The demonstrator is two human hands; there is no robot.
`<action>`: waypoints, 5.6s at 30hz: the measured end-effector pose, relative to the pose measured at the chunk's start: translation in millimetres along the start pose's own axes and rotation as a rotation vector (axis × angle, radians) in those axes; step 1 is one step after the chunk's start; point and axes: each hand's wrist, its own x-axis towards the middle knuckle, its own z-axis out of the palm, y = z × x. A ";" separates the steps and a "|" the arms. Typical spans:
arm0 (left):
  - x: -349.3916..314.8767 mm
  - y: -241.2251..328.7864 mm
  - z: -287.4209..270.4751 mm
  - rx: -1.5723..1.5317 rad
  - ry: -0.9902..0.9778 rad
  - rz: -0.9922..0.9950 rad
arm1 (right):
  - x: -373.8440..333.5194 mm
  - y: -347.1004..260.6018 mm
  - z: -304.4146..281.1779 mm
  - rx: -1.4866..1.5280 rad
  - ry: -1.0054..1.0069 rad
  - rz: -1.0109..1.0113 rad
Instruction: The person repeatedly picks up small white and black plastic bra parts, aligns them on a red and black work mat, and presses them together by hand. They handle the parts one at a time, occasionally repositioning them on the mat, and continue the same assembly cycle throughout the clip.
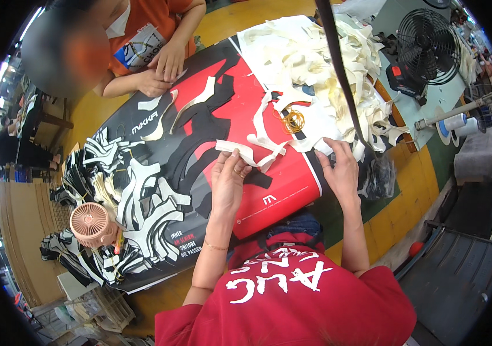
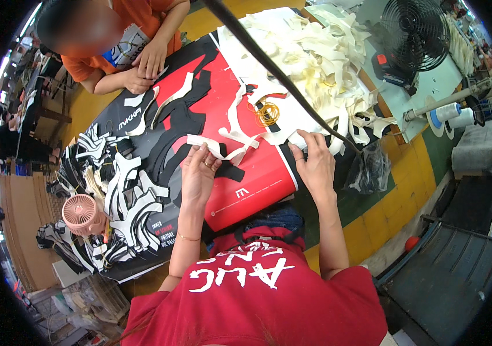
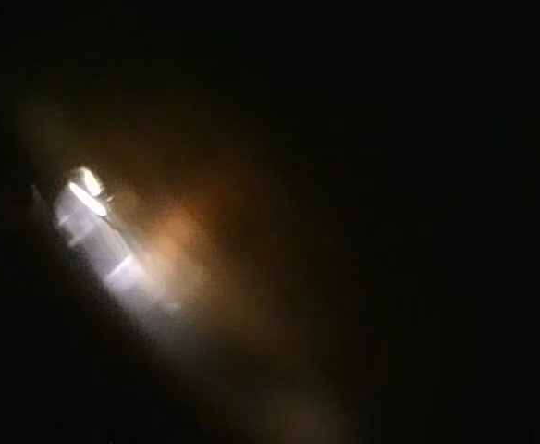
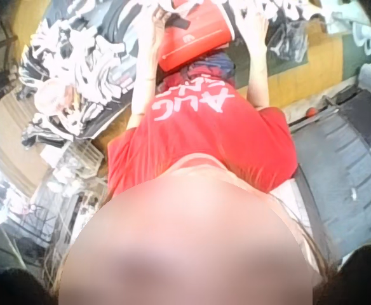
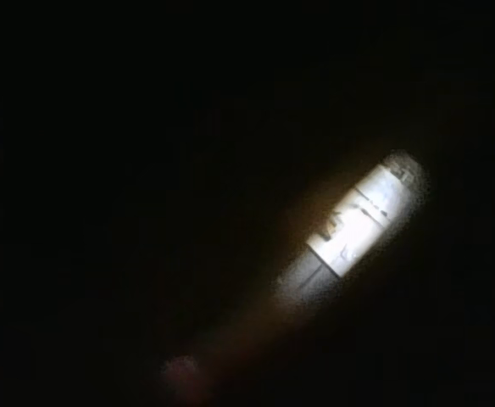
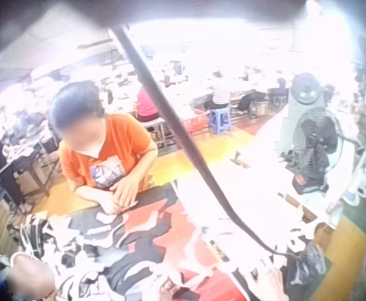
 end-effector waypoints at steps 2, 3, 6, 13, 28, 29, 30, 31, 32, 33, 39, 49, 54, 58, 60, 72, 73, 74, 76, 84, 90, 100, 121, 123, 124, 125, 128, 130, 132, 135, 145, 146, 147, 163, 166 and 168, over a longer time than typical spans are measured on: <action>-2.3 0.3 9.8 0.074 -0.053 0.046 | 1.2 0.4 -1.2 -0.001 -0.006 -0.013; -4.4 -0.5 16.5 0.117 -0.063 0.061 | 1.4 -0.8 -1.6 -0.003 -0.007 -0.013; -2.2 -7.8 43.3 0.263 -0.121 0.110 | -2.2 -8.6 -6.4 0.068 0.000 -0.053; 53.5 -18.5 91.8 1.239 -0.303 0.567 | -26.2 4.6 -82.7 1.072 -0.096 -0.052; -32.1 179.7 150.9 0.765 -0.129 1.539 | 64.5 81.9 -85.7 0.188 0.253 0.211; -26.9 188.7 159.5 0.800 -0.138 1.552 | 70.6 79.0 -83.4 0.154 0.258 0.192; -20.1 195.5 167.4 0.838 -0.146 1.553 | 75.7 76.4 -83.1 0.163 0.229 0.162; -12.3 201.9 174.5 0.875 -0.151 1.550 | 80.2 73.6 -83.4 0.169 0.195 0.156; -4.5 207.8 180.7 0.909 -0.149 1.544 | 84.6 70.5 -83.9 0.175 0.164 0.151; 1.2 212.6 185.7 0.939 -0.150 1.536 | 90.0 66.8 -84.6 0.176 0.149 0.125; 30.2 235.3 197.2 1.077 -0.133 1.489 | 151.3 34.7 -85.5 0.030 0.088 -0.122; 60.8 251.5 198.2 1.151 -0.105 1.469 | 326.3 16.2 7.4 0.008 -0.186 -0.335; 57.8 248.0 185.9 1.128 -0.052 1.521 | 385.8 16.9 78.2 -0.188 -0.295 -0.287; 36.8 232.8 160.1 1.071 -0.004 1.593 | 398.1 6.0 106.0 -0.199 -0.324 -0.291; 26.3 221.0 146.5 1.028 0.015 1.619 | 402.8 -2.1 104.1 -0.145 -0.379 -0.284; 112.0 113.5 131.3 0.724 -0.245 0.851 | 337.8 -72.2 -75.5 0.802 -0.417 -0.361; 117.1 104.4 135.2 0.637 -0.320 0.687 | 322.6 -75.6 -87.8 0.818 -0.378 -0.345; 117.0 92.7 139.9 0.590 -0.330 0.525 | 304.9 -76.2 -99.6 0.842 -0.360 -0.370; 115.0 75.9 145.3 0.865 -0.357 0.645 | 273.3 -79.0 -106.5 0.909 -0.362 -0.316; 86.7 35.8 123.7 0.719 -0.341 0.518 | 205.6 -72.4 -82.0 0.630 -0.686 -0.393; 24.3 51.6 54.9 1.498 0.092 1.589 | 123.6 -17.7 -122.7 1.284 -0.123 -0.152; -61.8 -10.2 28.7 1.457 0.165 1.522 | -16.0 -59.5 -44.6 0.840 -0.351 -0.174; -107.5 14.0 19.3 0.573 -0.105 0.433 | -22.5 -105.5 -42.4 0.206 -0.565 -0.573; -104.4 9.6 21.6 0.612 -0.034 0.466 | -25.3 -107.5 -35.6 0.231 -0.367 -0.561; -102.2 6.9 21.8 0.641 -0.013 0.526 | -27.1 -108.1 -32.9 0.236 -0.267 -0.552; -99.5 4.4 21.6 0.671 0.011 0.582 | -29.7 -108.0 -32.6 0.263 -0.207 -0.499; -94.7 -3.0 21.4 0.812 0.091 0.754 | -41.8 -108.1 -35.5 0.359 -0.162 -0.400; -94.5 -6.7 23.0 0.893 0.096 0.830 | -49.9 -107.5 -37.6 0.501 -0.305 -0.385; -95.7 -10.0 25.9 0.934 0.050 0.867 | -53.8 -105.0 -37.8 0.552 -0.415 -0.213; -99.0 -13.1 28.9 0.977 0.013 0.833 | -52.4 -99.6 -30.0 0.575 -0.373 -0.242; -89.6 -15.3 23.4 1.056 -0.062 0.903 | -50.3 -90.6 -29.4 0.589 -0.494 -0.124; -90.4 -15.4 23.6 1.055 -0.054 0.878 | -50.6 -90.6 -28.8 0.596 -0.493 -0.115; -91.3 -15.5 24.2 1.056 -0.043 0.852 | -50.6 -90.6 -28.1 0.601 -0.491 -0.111; -89.9 -11.9 24.4 0.850 -0.081 0.615 | -46.2 -91.2 -25.7 0.532 -0.489 -0.130; -90.6 -11.8 23.9 0.724 -0.088 0.439 | -46.1 -90.2 -22.6 0.524 -0.479 -0.165; -91.1 -11.4 22.9 0.638 -0.090 0.357 | -45.9 -88.7 -21.3 0.489 -0.472 -0.197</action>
